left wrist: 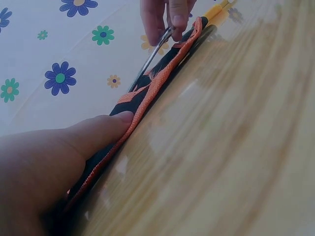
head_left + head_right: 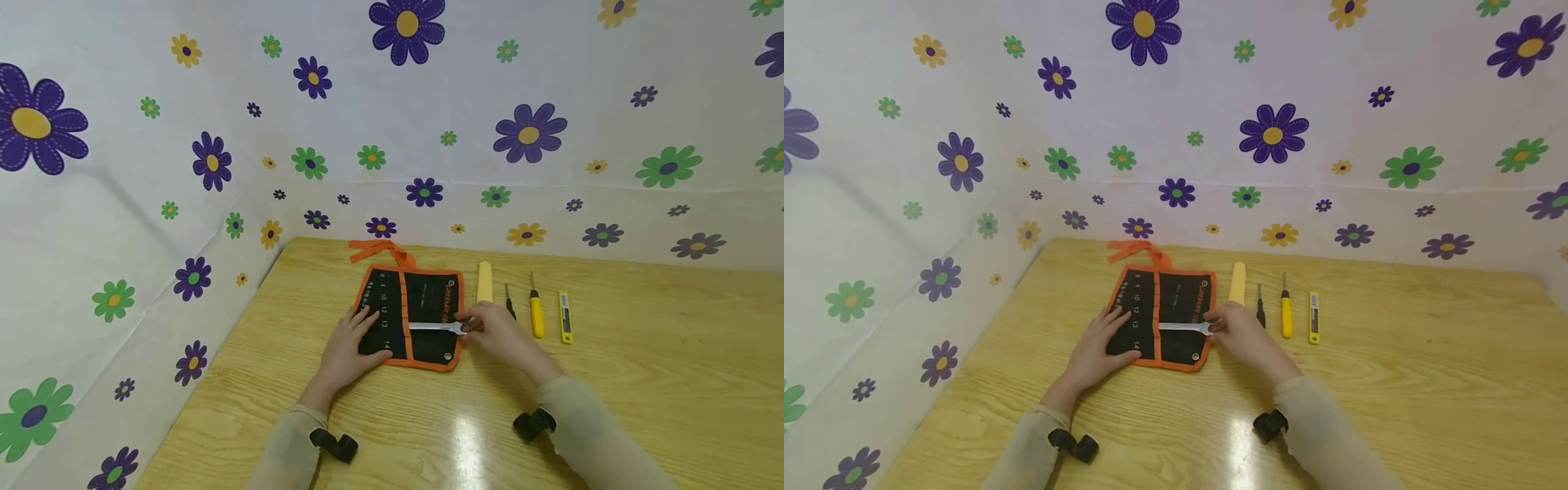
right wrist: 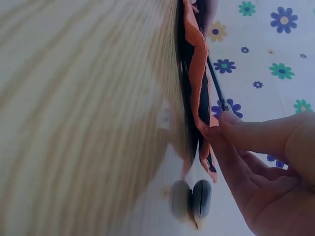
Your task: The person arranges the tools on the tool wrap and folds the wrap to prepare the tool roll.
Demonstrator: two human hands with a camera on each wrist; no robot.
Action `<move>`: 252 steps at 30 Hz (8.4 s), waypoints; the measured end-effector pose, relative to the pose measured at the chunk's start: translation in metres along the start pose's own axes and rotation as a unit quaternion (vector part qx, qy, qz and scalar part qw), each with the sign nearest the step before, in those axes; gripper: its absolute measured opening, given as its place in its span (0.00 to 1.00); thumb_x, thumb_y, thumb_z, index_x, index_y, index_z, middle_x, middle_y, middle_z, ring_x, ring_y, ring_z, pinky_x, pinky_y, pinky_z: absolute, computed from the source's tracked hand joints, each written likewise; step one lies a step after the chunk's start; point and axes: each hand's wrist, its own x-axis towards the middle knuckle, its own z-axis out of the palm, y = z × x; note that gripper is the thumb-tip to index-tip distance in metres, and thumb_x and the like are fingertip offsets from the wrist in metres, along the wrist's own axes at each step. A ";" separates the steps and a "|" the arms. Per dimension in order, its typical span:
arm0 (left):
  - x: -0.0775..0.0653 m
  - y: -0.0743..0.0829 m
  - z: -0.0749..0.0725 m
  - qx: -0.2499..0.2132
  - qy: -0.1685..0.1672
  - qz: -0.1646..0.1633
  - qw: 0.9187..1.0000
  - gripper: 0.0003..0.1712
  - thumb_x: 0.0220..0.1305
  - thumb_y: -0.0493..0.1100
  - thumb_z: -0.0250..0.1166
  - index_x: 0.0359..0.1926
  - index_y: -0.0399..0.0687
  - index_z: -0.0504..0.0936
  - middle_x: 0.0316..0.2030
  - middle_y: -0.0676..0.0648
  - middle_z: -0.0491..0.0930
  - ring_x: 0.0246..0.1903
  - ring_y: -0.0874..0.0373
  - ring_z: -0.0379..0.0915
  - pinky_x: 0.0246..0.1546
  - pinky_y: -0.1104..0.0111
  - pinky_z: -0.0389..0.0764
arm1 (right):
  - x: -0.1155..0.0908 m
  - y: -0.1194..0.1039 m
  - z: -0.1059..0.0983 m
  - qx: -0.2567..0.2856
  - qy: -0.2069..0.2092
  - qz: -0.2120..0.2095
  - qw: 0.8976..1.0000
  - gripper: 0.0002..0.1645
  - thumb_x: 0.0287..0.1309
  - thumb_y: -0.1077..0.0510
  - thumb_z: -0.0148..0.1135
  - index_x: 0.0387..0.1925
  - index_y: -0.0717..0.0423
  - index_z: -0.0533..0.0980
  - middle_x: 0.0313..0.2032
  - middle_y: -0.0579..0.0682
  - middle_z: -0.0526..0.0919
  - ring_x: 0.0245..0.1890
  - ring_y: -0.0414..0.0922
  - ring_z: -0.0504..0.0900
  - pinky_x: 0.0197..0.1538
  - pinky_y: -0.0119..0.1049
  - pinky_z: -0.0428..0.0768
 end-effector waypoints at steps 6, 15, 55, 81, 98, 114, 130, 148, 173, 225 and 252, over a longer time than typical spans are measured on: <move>-0.001 0.002 -0.001 -0.007 -0.002 -0.001 1.000 0.47 0.55 0.62 0.68 0.71 0.52 0.63 0.71 0.44 0.55 0.72 0.44 0.39 0.70 0.51 0.43 | 0.010 -0.008 0.005 -0.007 -0.019 0.025 0.999 0.18 0.53 0.71 0.66 0.48 0.66 0.80 0.43 0.56 0.81 0.37 0.47 0.81 0.38 0.38 0.82; -0.001 0.001 -0.002 0.000 -0.003 0.007 1.000 0.49 0.53 0.66 0.67 0.71 0.53 0.62 0.71 0.44 0.55 0.72 0.43 0.38 0.70 0.50 0.42 | 0.017 -0.013 0.011 -0.033 -0.023 0.040 0.998 0.18 0.52 0.67 0.69 0.47 0.63 0.81 0.40 0.52 0.80 0.37 0.46 0.79 0.40 0.40 0.80; -0.001 -0.001 0.001 0.030 -0.017 0.012 0.999 0.55 0.46 0.70 0.70 0.72 0.54 0.62 0.72 0.46 0.53 0.72 0.45 0.36 0.70 0.52 0.42 | 0.035 -0.016 0.022 -0.096 -0.055 -0.009 0.994 0.16 0.49 0.68 0.71 0.42 0.66 0.81 0.38 0.54 0.80 0.36 0.47 0.78 0.38 0.39 0.80; 0.000 0.000 -0.001 0.032 -0.018 0.019 0.999 0.55 0.46 0.69 0.70 0.72 0.53 0.62 0.72 0.44 0.53 0.72 0.44 0.36 0.70 0.51 0.41 | 0.015 0.015 -0.016 -0.097 0.054 0.089 0.990 0.33 0.46 0.53 0.76 0.52 0.67 0.77 0.51 0.66 0.74 0.52 0.63 0.71 0.55 0.56 0.71; -0.001 -0.002 0.000 0.032 -0.014 0.027 0.999 0.55 0.46 0.70 0.70 0.71 0.53 0.62 0.72 0.43 0.54 0.72 0.43 0.36 0.69 0.49 0.44 | 0.013 0.017 -0.016 -0.120 0.061 0.067 0.989 0.21 0.48 0.68 0.68 0.46 0.72 0.78 0.48 0.68 0.74 0.49 0.65 0.72 0.53 0.57 0.72; -0.001 -0.001 -0.002 0.030 -0.017 0.029 0.999 0.55 0.46 0.69 0.69 0.72 0.53 0.62 0.72 0.43 0.53 0.72 0.43 0.35 0.69 0.48 0.43 | -0.008 0.016 -0.031 -0.007 0.177 0.103 0.979 0.21 0.62 0.66 0.53 0.56 0.70 0.73 0.49 0.68 0.79 0.46 0.60 0.81 0.43 0.50 0.82; 0.000 -0.003 -0.001 0.033 -0.034 0.011 0.999 0.56 0.47 0.71 0.69 0.73 0.56 0.60 0.73 0.46 0.51 0.73 0.47 0.32 0.70 0.53 0.40 | -0.032 0.016 -0.049 0.062 0.271 0.109 0.954 0.22 0.69 0.53 0.51 0.55 0.64 0.76 0.44 0.64 0.83 0.37 0.45 0.84 0.34 0.15 0.74; -0.001 -0.002 -0.001 0.036 -0.023 0.018 0.999 0.55 0.46 0.70 0.69 0.72 0.55 0.61 0.72 0.45 0.52 0.72 0.45 0.35 0.70 0.52 0.42 | -0.042 0.007 -0.043 0.238 0.207 0.082 0.946 0.25 0.72 0.55 0.48 0.58 0.72 0.71 0.55 0.67 0.72 0.40 0.28 0.79 0.43 0.29 0.81; -0.001 0.000 -0.002 0.036 -0.030 0.008 0.999 0.56 0.46 0.70 0.70 0.73 0.55 0.60 0.73 0.45 0.52 0.73 0.46 0.34 0.70 0.52 0.41 | -0.030 -0.002 -0.027 0.190 0.070 0.081 0.976 0.21 0.71 0.58 0.50 0.53 0.72 0.75 0.42 0.64 0.80 0.35 0.48 0.85 0.40 0.42 0.83; 0.000 0.000 -0.002 0.039 -0.024 0.012 0.999 0.54 0.46 0.69 0.70 0.72 0.54 0.62 0.72 0.45 0.54 0.72 0.45 0.36 0.70 0.50 0.43 | -0.029 0.001 -0.003 0.058 0.022 0.078 0.995 0.14 0.64 0.55 0.61 0.46 0.60 0.82 0.41 0.52 0.84 0.33 0.42 0.79 0.34 0.35 0.78; -0.001 0.001 -0.004 0.021 -0.027 0.014 0.999 0.53 0.49 0.68 0.69 0.72 0.53 0.62 0.72 0.44 0.53 0.72 0.44 0.36 0.70 0.52 0.41 | -0.022 -0.009 0.004 0.078 -0.082 0.011 0.993 0.27 0.53 0.69 0.65 0.56 0.70 0.74 0.41 0.55 0.82 0.38 0.45 0.81 0.38 0.31 0.81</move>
